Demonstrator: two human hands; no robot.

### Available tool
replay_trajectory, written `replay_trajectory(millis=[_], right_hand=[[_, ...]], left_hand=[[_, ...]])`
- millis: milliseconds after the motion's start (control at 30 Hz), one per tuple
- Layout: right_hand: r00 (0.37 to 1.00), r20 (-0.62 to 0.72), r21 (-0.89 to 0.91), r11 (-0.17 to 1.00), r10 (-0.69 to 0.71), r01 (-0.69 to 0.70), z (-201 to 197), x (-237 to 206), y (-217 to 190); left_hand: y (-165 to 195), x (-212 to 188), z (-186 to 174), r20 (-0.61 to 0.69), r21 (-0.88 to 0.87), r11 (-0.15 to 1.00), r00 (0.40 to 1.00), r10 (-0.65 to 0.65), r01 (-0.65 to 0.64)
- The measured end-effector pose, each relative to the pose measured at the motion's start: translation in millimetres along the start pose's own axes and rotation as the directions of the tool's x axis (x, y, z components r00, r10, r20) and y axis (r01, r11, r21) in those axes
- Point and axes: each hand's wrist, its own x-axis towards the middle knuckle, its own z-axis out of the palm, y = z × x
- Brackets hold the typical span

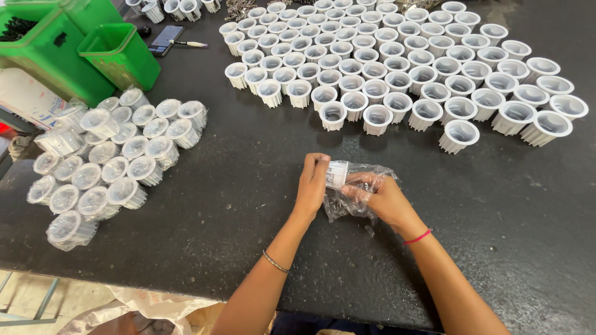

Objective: The person unwraps clear plastic film from white plastic components one at a time and arranges the unwrapped components in rows on the workbench. They occasionally move items aside and discard the plastic film toward a waste bag below the table.

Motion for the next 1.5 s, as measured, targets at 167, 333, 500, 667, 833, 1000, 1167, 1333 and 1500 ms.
replay_trajectory(millis=[167,333,500,667,833,1000,1167,1333,1500], right_hand=[[0.989,0.009,-0.161,0.976,-0.148,0.147,4.5,-0.1,-0.4],[0.917,-0.042,-0.467,0.820,-0.396,0.332,13.6,-5.1,-9.2],[0.947,-0.178,-0.458,0.874,-0.268,0.162,21.9,-12.0,-20.5],[0.954,-0.196,-0.322,0.934,-0.225,0.154,20.9,-12.6,-18.7],[0.969,-0.189,0.159,0.969,-0.158,0.189,10.5,-3.1,-4.9],[0.970,-0.225,0.356,0.920,-0.088,0.166,1.6,2.0,5.2],[0.987,-0.154,0.546,0.836,0.037,0.054,-2.0,7.4,17.4],[0.992,-0.091,0.687,0.726,0.084,0.002,-3.7,10.8,25.8],[0.997,-0.077,0.602,0.798,0.012,0.037,-1.6,5.5,15.9]], left_hand=[[-3.4,1.0,-0.9,-0.010,-0.013,1.000,1.000,0.011,-0.011],[-6.6,3.6,-3.4,0.018,-0.090,0.996,1.000,-0.003,0.005],[-9.2,17.8,-15.4,0.053,-0.310,0.949,0.997,-0.050,0.064],[-17.6,32.5,-36.8,-0.047,-0.451,0.878,0.977,-0.206,0.163],[-20.7,43.2,-56.5,-0.299,-0.314,0.949,0.944,-0.141,0.042],[8.8,32.0,-70.3,-0.330,0.161,0.936,0.877,0.350,-0.314],[44.0,12.8,-53.5,0.065,0.335,0.872,0.932,0.356,-0.356],[55.3,-5.8,-23.4,0.288,0.272,0.951,0.956,0.063,-0.145],[62.9,-11.0,-14.4,0.279,0.252,0.966,0.960,-0.018,-0.055]])
